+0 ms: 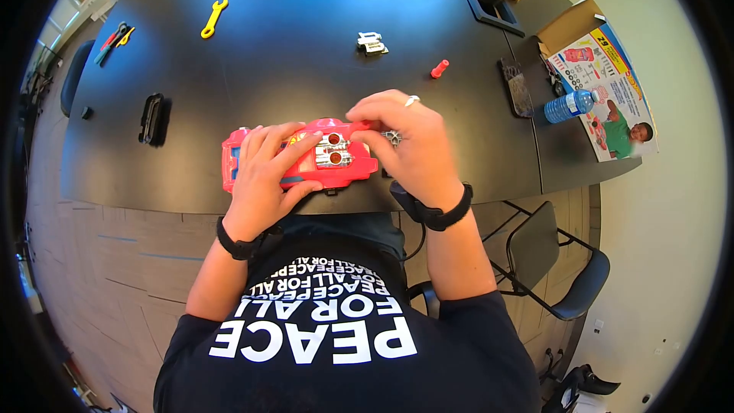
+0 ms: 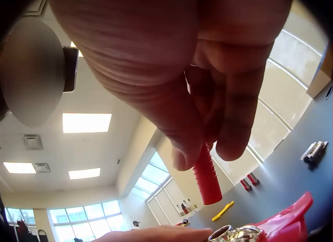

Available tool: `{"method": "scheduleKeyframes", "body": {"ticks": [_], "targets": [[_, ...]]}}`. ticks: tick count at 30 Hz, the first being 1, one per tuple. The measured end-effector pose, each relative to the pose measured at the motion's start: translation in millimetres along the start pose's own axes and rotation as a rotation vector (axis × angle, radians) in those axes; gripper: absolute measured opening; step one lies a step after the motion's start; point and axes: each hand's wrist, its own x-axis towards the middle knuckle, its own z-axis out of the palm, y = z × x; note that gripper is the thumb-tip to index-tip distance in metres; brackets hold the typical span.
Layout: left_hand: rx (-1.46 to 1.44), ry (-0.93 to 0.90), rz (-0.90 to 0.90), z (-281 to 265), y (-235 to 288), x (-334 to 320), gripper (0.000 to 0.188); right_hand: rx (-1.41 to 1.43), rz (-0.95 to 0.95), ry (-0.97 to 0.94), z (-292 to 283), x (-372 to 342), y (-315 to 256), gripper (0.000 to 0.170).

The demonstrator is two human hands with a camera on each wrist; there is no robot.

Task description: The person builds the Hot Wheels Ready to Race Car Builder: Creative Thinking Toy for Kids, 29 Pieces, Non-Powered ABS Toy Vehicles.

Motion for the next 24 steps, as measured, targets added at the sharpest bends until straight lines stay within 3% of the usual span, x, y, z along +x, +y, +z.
{"method": "scheduleKeyframes", "body": {"ticks": [6, 9, 11, 12, 13, 15, 19, 24], "targets": [[-0.003, 0.006, 0.015, 0.3, -1.1, -0.1, 0.076, -0.19, -0.178, -0.155, 15.0, 8.7, 9.4, 0.033], [-0.01, -0.003, 0.0, 0.4, -0.5, -0.2, 0.072, -0.154, -0.078, -0.218, 12.9, 8.0, 1.9, 0.044], [0.0, -0.002, -0.006, 1.0, -0.4, -0.3, 0.072, -0.137, 0.054, -0.067, -4.1, 5.6, 4.7, 0.052], [-0.004, -0.002, -0.009, 1.7, -0.4, -0.8, 0.072, -0.242, 0.067, -0.007, -15.3, 3.3, 13.5, 0.049], [-0.003, -0.001, -0.009, 1.8, -0.5, -1.0, 0.071, -0.329, 0.202, -0.007, -27.0, -1.3, 18.0, 0.047], [-0.005, -0.001, -0.006, 1.0, -0.5, -0.5, 0.071, -0.585, 0.172, -0.067, -45.7, -14.0, 39.3, 0.043], [-0.003, -0.007, -0.005, 2.0, -2.1, -1.4, 0.07, -0.668, 0.181, -0.127, -57.5, -40.2, 82.9, 0.043], [0.004, 0.01, -0.012, 1.2, -1.0, -1.3, 0.068, -0.51, 0.306, -0.158, -58.3, -38.1, 85.8, 0.028]]}}
